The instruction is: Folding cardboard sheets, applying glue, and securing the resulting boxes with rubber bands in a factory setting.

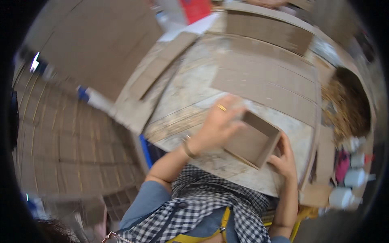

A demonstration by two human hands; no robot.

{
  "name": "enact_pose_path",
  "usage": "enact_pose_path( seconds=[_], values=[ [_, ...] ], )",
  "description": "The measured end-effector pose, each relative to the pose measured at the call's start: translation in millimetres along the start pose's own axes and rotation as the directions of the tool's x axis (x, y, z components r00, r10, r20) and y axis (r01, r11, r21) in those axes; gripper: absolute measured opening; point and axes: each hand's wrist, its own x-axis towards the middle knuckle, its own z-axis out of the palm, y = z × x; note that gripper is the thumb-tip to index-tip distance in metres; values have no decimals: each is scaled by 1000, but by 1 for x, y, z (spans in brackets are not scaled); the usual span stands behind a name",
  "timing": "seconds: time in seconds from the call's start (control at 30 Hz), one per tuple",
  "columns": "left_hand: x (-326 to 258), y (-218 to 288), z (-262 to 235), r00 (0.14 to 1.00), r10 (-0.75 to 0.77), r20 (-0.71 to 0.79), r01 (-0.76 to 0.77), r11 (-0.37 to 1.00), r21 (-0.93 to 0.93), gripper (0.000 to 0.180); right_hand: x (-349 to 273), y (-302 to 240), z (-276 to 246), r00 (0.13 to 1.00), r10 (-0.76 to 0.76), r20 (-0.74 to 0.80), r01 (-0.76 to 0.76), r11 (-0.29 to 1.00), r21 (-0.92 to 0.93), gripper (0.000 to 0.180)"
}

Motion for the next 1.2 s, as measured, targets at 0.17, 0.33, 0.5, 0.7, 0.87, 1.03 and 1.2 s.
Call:
enact_pose_path(
  seconds=[0.17,0.33,0.5,0.7,0.87,1.03,1.2],
  values=[
    [-76,86,-41,957,-188,222,148,971,186,50,3,-29,90,976,-114,188,144,977,-158,57],
    [-166,112,-89,854,-503,-134,516,783,347,63,6,-67,182,699,-256,667,479,861,-172,42],
    [-281,179,-133,637,-620,-458,769,468,436,25,-9,-99,246,273,-252,928,525,848,76,47],
    [-386,225,-124,153,-733,-662,895,-181,407,15,2,-81,265,164,-195,967,561,825,71,36],
    [-472,187,-103,-57,-632,-773,905,-360,227,20,17,-75,252,169,-113,979,595,804,-10,35],
    [-554,134,-93,-226,-572,-789,864,-492,109,26,24,-71,223,307,-42,951,517,846,-129,31],
    [-592,99,-94,-368,-518,-772,837,-547,-31,34,17,-75,189,419,-15,908,473,857,-204,33]
  ],
)
